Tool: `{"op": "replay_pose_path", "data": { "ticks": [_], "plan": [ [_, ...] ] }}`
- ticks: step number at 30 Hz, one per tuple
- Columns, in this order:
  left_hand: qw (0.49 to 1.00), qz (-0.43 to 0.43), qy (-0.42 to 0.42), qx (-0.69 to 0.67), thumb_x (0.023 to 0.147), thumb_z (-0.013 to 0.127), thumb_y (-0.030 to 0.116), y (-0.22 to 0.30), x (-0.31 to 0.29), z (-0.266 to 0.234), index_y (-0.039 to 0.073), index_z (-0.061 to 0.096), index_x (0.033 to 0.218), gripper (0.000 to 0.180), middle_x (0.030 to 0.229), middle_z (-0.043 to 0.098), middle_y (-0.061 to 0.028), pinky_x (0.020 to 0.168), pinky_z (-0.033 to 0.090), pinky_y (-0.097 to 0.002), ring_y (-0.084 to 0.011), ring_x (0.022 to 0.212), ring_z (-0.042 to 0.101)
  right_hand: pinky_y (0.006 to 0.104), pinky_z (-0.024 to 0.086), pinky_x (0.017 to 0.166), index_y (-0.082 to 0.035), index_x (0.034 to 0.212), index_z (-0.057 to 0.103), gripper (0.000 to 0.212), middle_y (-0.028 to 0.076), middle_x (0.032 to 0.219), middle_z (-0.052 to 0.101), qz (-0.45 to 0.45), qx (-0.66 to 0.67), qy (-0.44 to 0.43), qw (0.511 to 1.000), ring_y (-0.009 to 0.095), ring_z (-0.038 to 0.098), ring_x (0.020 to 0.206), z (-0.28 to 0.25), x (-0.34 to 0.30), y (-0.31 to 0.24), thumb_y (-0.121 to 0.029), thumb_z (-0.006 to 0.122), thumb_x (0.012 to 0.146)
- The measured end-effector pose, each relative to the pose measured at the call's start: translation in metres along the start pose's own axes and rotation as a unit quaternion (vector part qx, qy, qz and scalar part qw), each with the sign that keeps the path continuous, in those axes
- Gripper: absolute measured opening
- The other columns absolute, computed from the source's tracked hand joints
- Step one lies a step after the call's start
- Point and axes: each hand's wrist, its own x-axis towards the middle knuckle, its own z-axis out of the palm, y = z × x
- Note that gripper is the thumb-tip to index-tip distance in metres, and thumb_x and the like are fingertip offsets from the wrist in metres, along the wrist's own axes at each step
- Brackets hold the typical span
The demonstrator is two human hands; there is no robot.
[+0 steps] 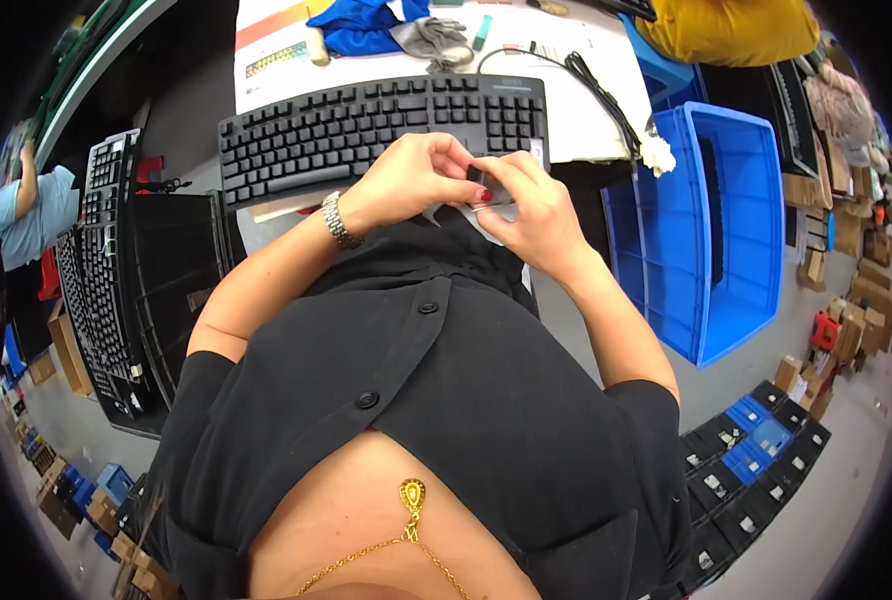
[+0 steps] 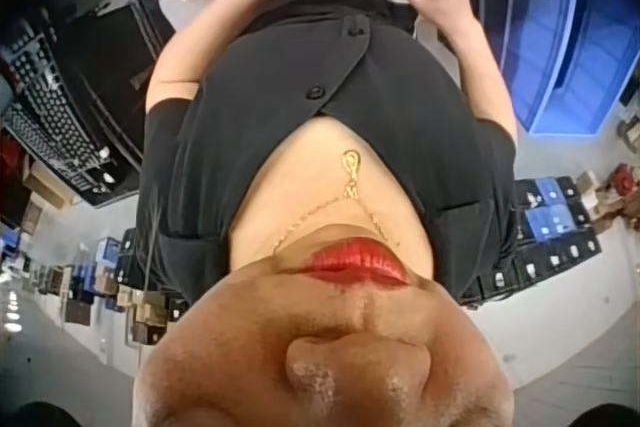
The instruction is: Assembling computer keyboard components and cleaning them with a cloth on a factory production line.
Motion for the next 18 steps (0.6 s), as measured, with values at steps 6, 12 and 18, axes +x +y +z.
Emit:
{"op": "replay_pose_path", "data": {
  "ticks": [6, 12, 18],
  "plan": [
    [0.887, 0.307, 0.12, 0.323, 0.078, 0.08, 0.016, -0.017, 0.028, 0.035, 0.002, 0.063, 0.112, 0.041, 0.118, 0.066, -0.0142, 0.093, 0.052, -0.0352, -0.0256, 0.108, 0.065, 0.0195, 0.034, 0.058, -0.008, 0.114, 0.07, 0.04, 0.003, 0.091, 0.058, 0.13, 0.044, 0.024, 0.99, 0.009, 0.044, 0.065, -0.039, -0.019, 0.069, -0.002, 0.076, 0.074],
    [0.825, 0.346, 0.111, 0.433, 0.076, 0.08, 0.016, -0.043, 0.059, 0.037, 0.003, 0.055, 0.121, 0.053, 0.132, 0.056, -0.0154, 0.11, 0.036, -0.0406, -0.0289, 0.127, 0.049, 0.0194, 0.032, 0.057, -0.008, 0.116, 0.071, 0.039, 0.001, 0.092, 0.058, 0.148, 0.119, -0.006, 0.982, 0.007, 0.038, 0.063, -0.042, -0.019, 0.11, -0.005, 0.077, 0.077],
    [0.762, 0.379, 0.105, 0.515, 0.074, 0.08, 0.016, -0.057, 0.075, 0.029, 0.003, 0.049, 0.128, 0.063, 0.144, 0.047, -0.0164, 0.122, 0.025, -0.0452, -0.0318, 0.143, 0.037, 0.0194, 0.033, 0.057, -0.007, 0.117, 0.071, 0.038, -0.001, 0.097, 0.06, 0.116, 0.067, -0.044, 0.99, 0.006, 0.039, 0.063, -0.043, -0.006, 0.107, -0.006, 0.076, 0.08]
  ]
}}
